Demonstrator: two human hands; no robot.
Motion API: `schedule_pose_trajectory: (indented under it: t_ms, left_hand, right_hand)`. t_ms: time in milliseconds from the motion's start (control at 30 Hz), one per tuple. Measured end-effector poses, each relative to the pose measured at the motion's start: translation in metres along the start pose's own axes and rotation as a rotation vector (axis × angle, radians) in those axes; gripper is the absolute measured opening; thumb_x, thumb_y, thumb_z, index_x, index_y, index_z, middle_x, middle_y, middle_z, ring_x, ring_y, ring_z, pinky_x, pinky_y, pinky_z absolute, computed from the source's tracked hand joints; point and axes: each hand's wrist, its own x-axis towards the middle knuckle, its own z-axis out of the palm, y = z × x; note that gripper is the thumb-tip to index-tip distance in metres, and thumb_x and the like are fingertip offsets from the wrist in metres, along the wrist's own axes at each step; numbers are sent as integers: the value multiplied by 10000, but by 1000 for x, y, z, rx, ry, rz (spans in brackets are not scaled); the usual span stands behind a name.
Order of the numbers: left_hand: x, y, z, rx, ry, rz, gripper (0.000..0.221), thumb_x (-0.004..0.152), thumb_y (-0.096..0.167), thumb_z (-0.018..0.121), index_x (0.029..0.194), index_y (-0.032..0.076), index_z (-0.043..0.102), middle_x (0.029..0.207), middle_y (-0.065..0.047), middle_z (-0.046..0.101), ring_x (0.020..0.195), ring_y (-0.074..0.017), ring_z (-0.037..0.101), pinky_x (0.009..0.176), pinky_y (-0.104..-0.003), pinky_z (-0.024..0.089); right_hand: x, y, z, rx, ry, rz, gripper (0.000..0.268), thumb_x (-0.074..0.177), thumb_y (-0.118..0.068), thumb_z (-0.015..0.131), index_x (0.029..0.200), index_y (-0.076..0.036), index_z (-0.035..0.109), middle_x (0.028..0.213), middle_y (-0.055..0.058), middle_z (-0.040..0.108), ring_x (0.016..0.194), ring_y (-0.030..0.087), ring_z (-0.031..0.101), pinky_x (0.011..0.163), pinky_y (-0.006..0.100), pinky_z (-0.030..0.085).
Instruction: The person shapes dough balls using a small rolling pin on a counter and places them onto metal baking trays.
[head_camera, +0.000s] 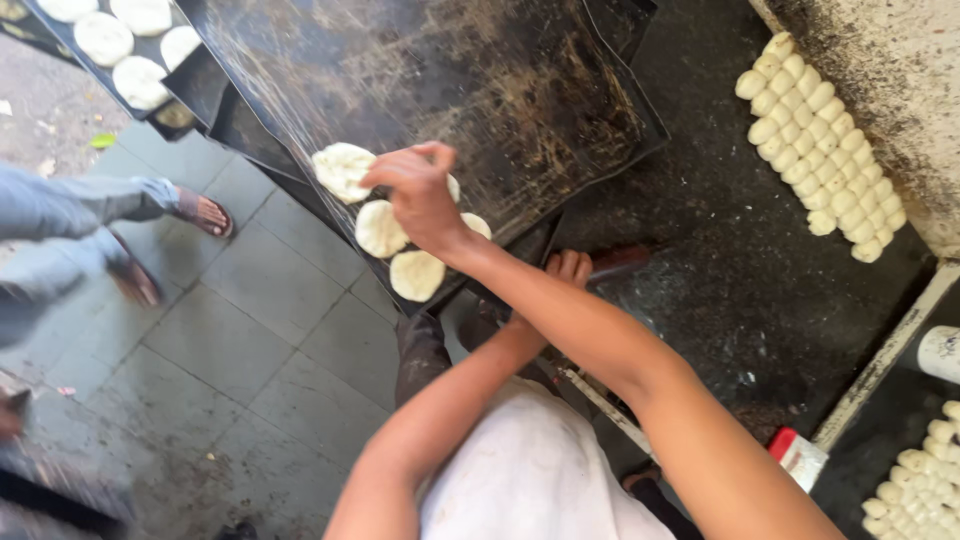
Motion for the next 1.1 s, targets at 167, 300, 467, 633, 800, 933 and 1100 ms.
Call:
schedule_pose_trajectory:
  t_ms: [167, 300, 467, 633, 800, 933, 1100]
  left_hand:
    - [-4, 2, 1, 84, 26, 48, 581, 845, 256, 622, 1325, -55, 517, 1192, -174, 536, 1061, -307, 554, 887, -409, 494]
    - [4, -4, 11, 111, 68, 75, 522, 863, 242, 608, 1299, -41, 554, 1156, -168, 552, 1030, -306, 555, 893, -418, 495]
    - [10, -14, 26, 215, -86, 262, 360, 852, 218, 591, 1147, 11, 591, 1206, -185, 586, 1098, -323, 591, 961, -418, 511]
    - [1, -5, 31, 106, -83, 139, 543, 907, 237, 652, 1319, -93, 527, 1240, -230, 581, 1033, -364, 602, 894, -414, 516]
    - [19, 12, 0, -78, -170, -121, 478, 866, 257, 741, 1200, -5, 521, 1151, -220, 574, 1039, -403, 642, 863, -458, 565]
    - [6, 34, 2, -19, -179, -155, 447, 963, 295, 697, 1222, -16, 508, 1133, -214, 577, 991, -395, 662, 755, -457, 596]
    - [28, 32, 5, 69, -136, -144, 509, 941, 327, 678, 1257, -28, 493, 1096, -227, 570, 950, -410, 668, 702, -470, 591]
  right_hand:
    - [-8, -13, -1, -8, 21, -257, 522, 979, -111, 527, 1499, -66, 540, 1598, 92, 512, 1498, 155, 456, 1242, 499, 118]
    - [-1, -19, -23, 54, -135, -302, 405, 1056, -246, 569, 1422, -77, 610, 1538, 111, 538, 1438, 253, 487, 1187, 557, 142]
    - [-71, 49, -82, 440, 467, 92, 236, 1092, -181, 632, 1280, -65, 715, 1107, 87, 693, 1010, 164, 629, 858, 303, 543]
    - [-232, 123, -116, 437, 821, 498, 370, 1109, -289, 585, 880, 1, 614, 728, -36, 578, 722, 46, 553, 561, 265, 411]
    - [-372, 183, -123, 315, 850, 879, 549, 1114, -351, 537, 685, -13, 594, 552, -24, 413, 542, 63, 393, 527, 324, 319]
    - [-452, 198, -115, 386, 759, 752, 340, 1001, -310, 668, 1184, -26, 707, 777, 21, 635, 729, 78, 571, 787, 286, 564]
    - [-420, 267, -162, -47, 674, 566, 518, 991, -256, 751, 1393, 33, 601, 1524, 281, 501, 1395, 436, 495, 1125, 512, 395]
